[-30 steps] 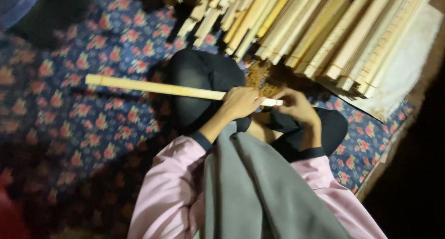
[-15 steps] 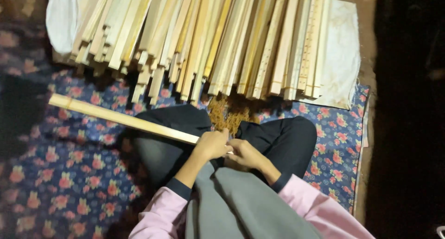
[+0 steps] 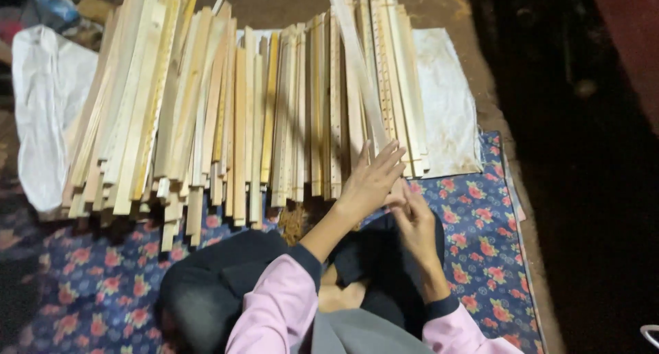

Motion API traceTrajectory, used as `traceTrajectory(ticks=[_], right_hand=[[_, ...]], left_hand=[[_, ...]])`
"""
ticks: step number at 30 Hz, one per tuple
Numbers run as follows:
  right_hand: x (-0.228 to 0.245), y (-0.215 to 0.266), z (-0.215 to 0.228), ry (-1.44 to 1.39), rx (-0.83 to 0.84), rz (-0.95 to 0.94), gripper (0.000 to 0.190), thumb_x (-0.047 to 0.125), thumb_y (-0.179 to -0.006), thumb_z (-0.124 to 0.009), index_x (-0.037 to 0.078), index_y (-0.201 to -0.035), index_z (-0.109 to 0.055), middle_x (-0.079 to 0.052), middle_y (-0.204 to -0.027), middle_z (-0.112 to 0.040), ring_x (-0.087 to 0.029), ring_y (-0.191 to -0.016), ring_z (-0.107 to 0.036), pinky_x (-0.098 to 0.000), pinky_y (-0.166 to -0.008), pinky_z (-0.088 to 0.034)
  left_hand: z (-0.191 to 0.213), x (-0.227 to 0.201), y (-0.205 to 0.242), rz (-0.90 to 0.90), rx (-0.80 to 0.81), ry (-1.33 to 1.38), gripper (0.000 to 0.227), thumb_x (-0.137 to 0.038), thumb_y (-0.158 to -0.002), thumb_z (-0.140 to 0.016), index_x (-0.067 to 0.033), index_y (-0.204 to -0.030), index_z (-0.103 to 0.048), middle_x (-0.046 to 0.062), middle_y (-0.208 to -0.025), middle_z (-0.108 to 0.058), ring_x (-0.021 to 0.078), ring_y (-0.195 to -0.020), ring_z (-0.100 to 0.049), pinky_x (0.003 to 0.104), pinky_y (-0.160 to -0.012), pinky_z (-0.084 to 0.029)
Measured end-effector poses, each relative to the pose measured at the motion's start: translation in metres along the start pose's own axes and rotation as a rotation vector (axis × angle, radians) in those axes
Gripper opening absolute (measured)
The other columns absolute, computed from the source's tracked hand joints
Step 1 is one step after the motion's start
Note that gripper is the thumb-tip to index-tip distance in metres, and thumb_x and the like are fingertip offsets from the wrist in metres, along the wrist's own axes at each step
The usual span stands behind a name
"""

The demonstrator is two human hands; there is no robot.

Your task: The person is wrapping individual wooden slats with thin elastic bands, likely for organization or as part of a furniture manufacturing process.

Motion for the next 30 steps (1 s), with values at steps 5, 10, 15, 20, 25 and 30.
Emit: traceTrajectory(ticks=[5,10,15,20,25,30], right_hand=[[-0.060,-0.048,-0.003,0.181,-0.196,-0.011,0.060,0.007,-0.083,-0.082,0.006,-0.141,-0.063,-0.024,-0.100,-0.067,-0.045,-0.101,-0.064,-0.0523,-0.092,-0.052],[-0.077,-0.095,-0.027,0.462,-0.252,-0.104,0.039,0.015,-0.081,-0.081,0.013,-0.119,-0.071,-0.010,-0.097,-0.063,-0.035,-0.096,-0.061,-0.0434,-0.091,-0.045],[-0.084,-0.109,-0.040,0.488,-0.237,-0.128,0.043,0.010,-0.078,-0.082,0.014,-0.120,-0.074,-0.008,-0.096,-0.062,-0.034,-0.096,-0.061,-0.0395,-0.091,-0.042],[-0.078,-0.105,-0.050,0.469,-0.194,-0.085,0.040,0.012,-0.088,-0.074,0.012,-0.127,-0.072,-0.016,-0.104,-0.062,-0.041,-0.098,-0.058,-0.0484,-0.088,-0.047],[-0.084,-0.100,-0.046,0.505,-0.120,-0.085,0.037,0.020,-0.097,-0.065,0.017,-0.134,-0.069,-0.015,-0.114,-0.063,-0.040,-0.106,-0.059,-0.0534,-0.084,-0.052],[-0.079,-0.096,-0.039,0.455,0.008,0.034,0.041,0.016,-0.101,-0.057,0.010,-0.142,-0.063,-0.020,-0.121,-0.066,-0.046,-0.106,-0.062,-0.0595,-0.083,-0.053]], left_hand=[[-0.078,0.022,-0.062,-0.108,-0.080,0.030,0.049,-0.046,-0.094,-0.059,-0.0203,-0.136,-0.058,0.006,-0.153,-0.050,0.0231,-0.147,-0.041,0.065,-0.118,-0.027],[-0.133,0.047,-0.099,-0.051,0.041,0.131,0.043,-0.038,-0.101,-0.048,-0.0185,-0.138,-0.055,0.011,-0.154,-0.048,0.0283,-0.146,-0.044,0.066,-0.116,-0.033],[-0.155,0.063,-0.099,0.047,0.140,0.189,0.045,-0.042,-0.102,-0.045,-0.0184,-0.139,-0.054,0.012,-0.156,-0.045,0.0295,-0.148,-0.042,0.063,-0.117,-0.033],[-0.145,0.065,-0.085,0.123,0.174,0.173,0.045,-0.038,-0.101,-0.048,-0.0173,-0.141,-0.054,0.012,-0.156,-0.045,0.0284,-0.149,-0.040,0.061,-0.119,-0.031],[-0.155,0.058,-0.084,0.189,0.151,0.143,0.046,-0.035,-0.099,-0.049,-0.0186,-0.142,-0.054,0.011,-0.156,-0.046,0.0276,-0.150,-0.039,0.062,-0.120,-0.028],[-0.155,0.042,-0.064,0.301,0.029,0.136,0.047,-0.030,-0.097,-0.056,-0.0168,-0.142,-0.056,0.011,-0.156,-0.046,0.0270,-0.150,-0.039,0.060,-0.121,-0.030]])
Point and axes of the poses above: each hand's wrist, its own y-axis away from the middle knuckle, its own z-axis out of the back of the hand, x = y × z, the point moved 4 cm from there along -y, towards the middle knuckle
